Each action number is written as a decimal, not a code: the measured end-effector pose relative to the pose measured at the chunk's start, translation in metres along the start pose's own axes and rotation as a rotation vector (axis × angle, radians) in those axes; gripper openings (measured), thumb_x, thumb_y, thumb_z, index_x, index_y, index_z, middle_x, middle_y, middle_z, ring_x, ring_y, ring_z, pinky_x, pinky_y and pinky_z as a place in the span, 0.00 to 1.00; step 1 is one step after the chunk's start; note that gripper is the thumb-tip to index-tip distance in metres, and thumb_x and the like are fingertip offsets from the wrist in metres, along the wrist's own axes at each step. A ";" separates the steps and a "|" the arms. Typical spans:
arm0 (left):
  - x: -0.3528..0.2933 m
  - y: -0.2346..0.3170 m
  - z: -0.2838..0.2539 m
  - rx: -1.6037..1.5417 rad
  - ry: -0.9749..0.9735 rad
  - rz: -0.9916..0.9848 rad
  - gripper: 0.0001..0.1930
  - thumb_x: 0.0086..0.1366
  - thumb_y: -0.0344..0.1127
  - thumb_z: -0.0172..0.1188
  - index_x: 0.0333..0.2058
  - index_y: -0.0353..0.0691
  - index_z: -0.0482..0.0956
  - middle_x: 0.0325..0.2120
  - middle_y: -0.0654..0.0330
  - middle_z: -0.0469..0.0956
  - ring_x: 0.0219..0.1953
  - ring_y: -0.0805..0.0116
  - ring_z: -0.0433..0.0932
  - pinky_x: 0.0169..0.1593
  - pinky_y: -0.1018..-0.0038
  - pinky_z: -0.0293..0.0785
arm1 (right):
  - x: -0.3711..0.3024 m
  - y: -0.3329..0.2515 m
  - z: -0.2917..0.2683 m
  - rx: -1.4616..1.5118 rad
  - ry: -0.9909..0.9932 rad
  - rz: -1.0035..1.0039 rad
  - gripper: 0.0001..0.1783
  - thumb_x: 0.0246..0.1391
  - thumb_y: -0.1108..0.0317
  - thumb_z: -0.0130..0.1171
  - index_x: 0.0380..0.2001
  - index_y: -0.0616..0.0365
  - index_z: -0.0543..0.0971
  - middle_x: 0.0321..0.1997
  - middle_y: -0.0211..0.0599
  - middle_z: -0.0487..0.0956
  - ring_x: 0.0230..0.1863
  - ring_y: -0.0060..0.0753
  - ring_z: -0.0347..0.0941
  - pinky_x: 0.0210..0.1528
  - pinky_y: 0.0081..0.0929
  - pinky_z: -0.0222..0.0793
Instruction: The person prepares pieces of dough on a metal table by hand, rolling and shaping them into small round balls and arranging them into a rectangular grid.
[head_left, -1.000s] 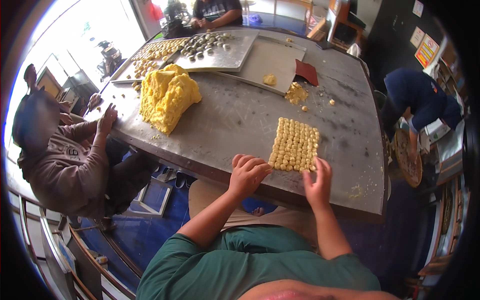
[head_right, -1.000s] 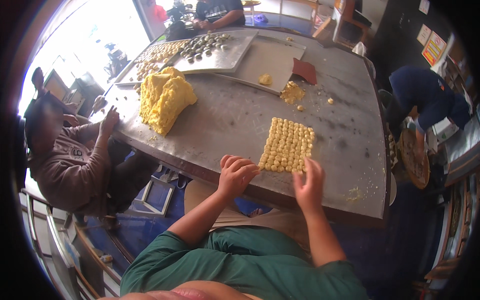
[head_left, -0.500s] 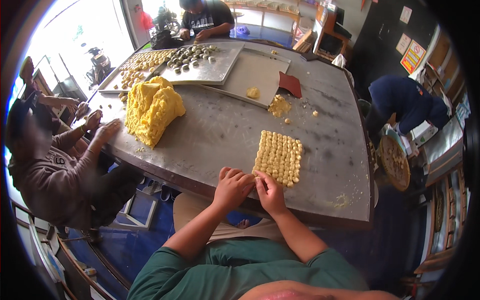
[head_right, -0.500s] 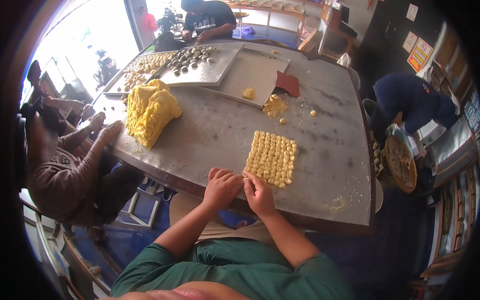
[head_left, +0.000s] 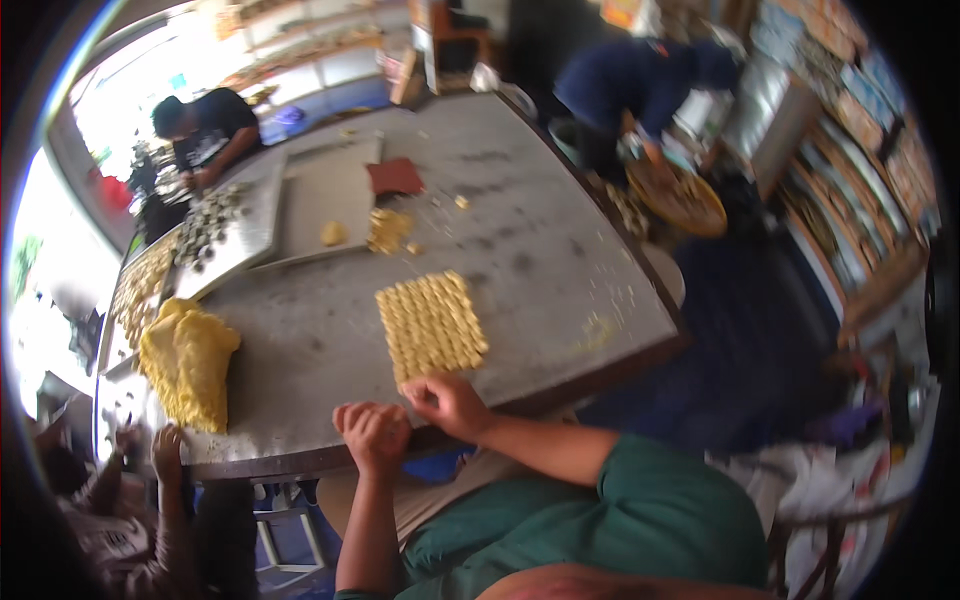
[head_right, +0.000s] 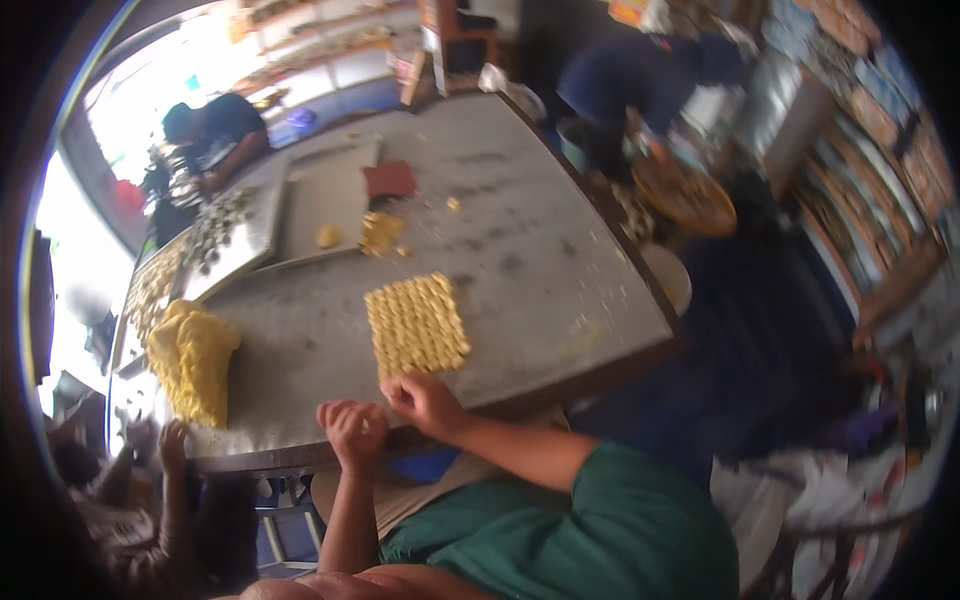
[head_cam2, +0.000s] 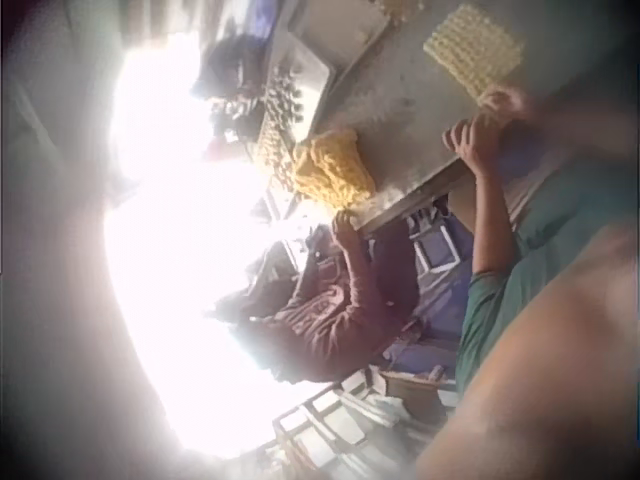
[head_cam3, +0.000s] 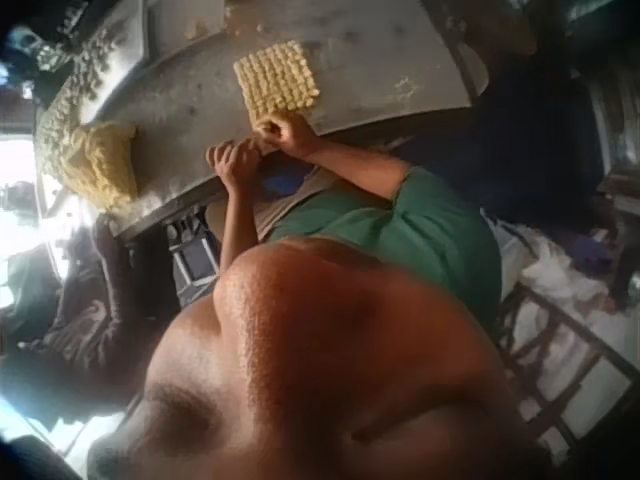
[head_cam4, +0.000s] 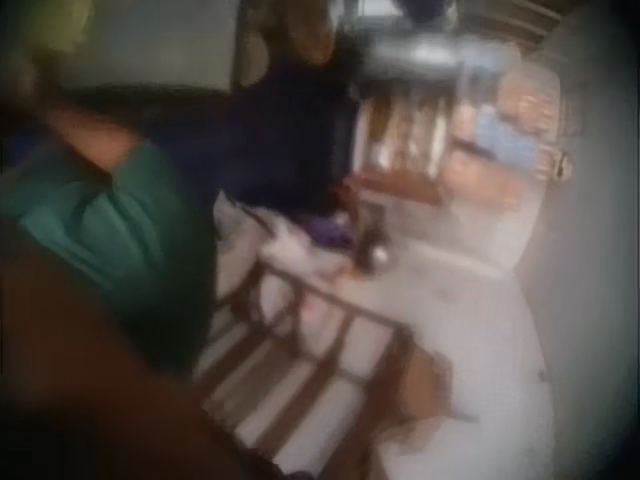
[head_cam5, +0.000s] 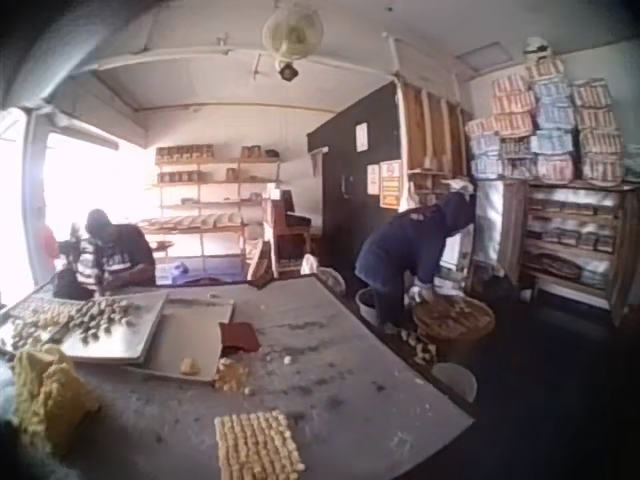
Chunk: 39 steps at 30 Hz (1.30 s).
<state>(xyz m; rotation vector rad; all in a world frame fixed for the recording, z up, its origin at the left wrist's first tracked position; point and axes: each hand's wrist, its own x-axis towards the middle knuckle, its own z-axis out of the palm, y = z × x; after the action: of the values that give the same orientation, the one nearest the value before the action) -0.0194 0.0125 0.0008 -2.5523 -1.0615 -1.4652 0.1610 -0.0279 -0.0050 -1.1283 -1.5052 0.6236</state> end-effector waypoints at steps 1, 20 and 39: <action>-0.010 -0.001 -0.003 0.055 0.009 -0.070 0.07 0.52 0.33 0.72 0.29 0.47 0.82 0.28 0.64 0.82 0.39 0.60 0.80 0.55 0.59 0.68 | 0.002 0.011 -0.001 0.139 0.037 0.059 0.11 0.64 0.67 0.67 0.47 0.60 0.82 0.37 0.33 0.82 0.38 0.27 0.77 0.46 0.27 0.75; -0.008 0.003 -0.003 0.088 -0.146 -0.144 0.06 0.63 0.40 0.70 0.38 0.50 0.87 0.35 0.65 0.85 0.46 0.61 0.79 0.59 0.62 0.64 | -0.023 0.034 -0.107 -0.875 0.040 -0.008 0.08 0.58 0.67 0.60 0.40 0.51 0.85 0.37 0.33 0.85 0.44 0.43 0.79 0.45 0.41 0.75; 0.000 0.004 0.004 0.141 -0.310 -0.226 0.11 0.62 0.41 0.68 0.42 0.48 0.87 0.37 0.62 0.86 0.48 0.61 0.80 0.62 0.60 0.63 | 0.006 0.002 -0.004 -0.038 -0.051 0.042 0.10 0.63 0.65 0.66 0.41 0.61 0.81 0.35 0.46 0.85 0.37 0.45 0.84 0.40 0.37 0.77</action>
<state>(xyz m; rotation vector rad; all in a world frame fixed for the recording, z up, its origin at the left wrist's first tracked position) -0.0145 0.0110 0.0001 -2.6861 -1.4770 -1.0009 0.1656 -0.0225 -0.0032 -1.1828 -1.5462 0.6593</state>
